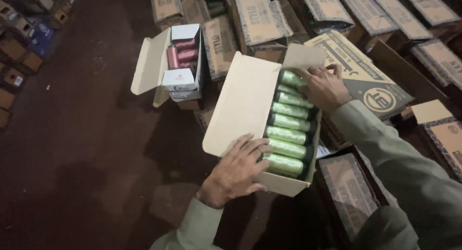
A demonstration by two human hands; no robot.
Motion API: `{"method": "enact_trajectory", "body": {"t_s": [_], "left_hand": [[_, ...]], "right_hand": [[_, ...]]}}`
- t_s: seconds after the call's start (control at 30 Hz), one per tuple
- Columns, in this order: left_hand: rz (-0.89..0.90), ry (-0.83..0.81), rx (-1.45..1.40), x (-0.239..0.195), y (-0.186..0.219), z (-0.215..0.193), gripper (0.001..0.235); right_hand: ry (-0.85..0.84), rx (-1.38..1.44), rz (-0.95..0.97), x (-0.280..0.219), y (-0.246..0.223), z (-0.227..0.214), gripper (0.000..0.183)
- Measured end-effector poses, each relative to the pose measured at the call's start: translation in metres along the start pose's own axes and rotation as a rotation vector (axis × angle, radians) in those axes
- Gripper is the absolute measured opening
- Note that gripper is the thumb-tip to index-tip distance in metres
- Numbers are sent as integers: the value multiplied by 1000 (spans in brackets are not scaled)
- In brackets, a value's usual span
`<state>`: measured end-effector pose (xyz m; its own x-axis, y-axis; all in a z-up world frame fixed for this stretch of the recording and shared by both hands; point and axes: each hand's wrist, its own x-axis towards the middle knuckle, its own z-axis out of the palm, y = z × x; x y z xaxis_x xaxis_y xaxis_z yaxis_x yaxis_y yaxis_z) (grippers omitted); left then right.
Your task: Opening boxes of thread cones, inspecting the cones for quality or quantity, and repacking them.
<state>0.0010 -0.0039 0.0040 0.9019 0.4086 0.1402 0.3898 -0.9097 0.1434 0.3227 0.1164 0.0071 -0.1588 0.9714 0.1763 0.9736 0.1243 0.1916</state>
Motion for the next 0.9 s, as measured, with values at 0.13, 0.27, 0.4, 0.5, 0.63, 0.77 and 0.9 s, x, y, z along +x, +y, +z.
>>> {"method": "enact_trajectory", "body": {"t_s": [0.13, 0.27, 0.4, 0.5, 0.63, 0.77, 0.9], "left_hand": [[18, 41, 14, -4, 0, 7, 52], [88, 161, 107, 0, -6, 10, 61], [91, 211, 97, 0, -2, 7, 59], [89, 217, 116, 1, -1, 7, 59], [96, 214, 110, 2, -2, 8, 56], [90, 201, 56, 1, -2, 7, 50], [118, 229, 46, 1, -6, 6, 45]], "right_hand": [[72, -5, 54, 2, 6, -5, 51], [38, 39, 55, -1, -5, -33, 47], [33, -20, 107, 3, -6, -6, 38], [-70, 43, 49, 9, -7, -2, 31], [-363, 140, 99, 20, -5, -14, 62], [-329, 462, -88, 36, 7, -2, 53], [-222, 466, -434, 57, 20, 29, 72]]}}
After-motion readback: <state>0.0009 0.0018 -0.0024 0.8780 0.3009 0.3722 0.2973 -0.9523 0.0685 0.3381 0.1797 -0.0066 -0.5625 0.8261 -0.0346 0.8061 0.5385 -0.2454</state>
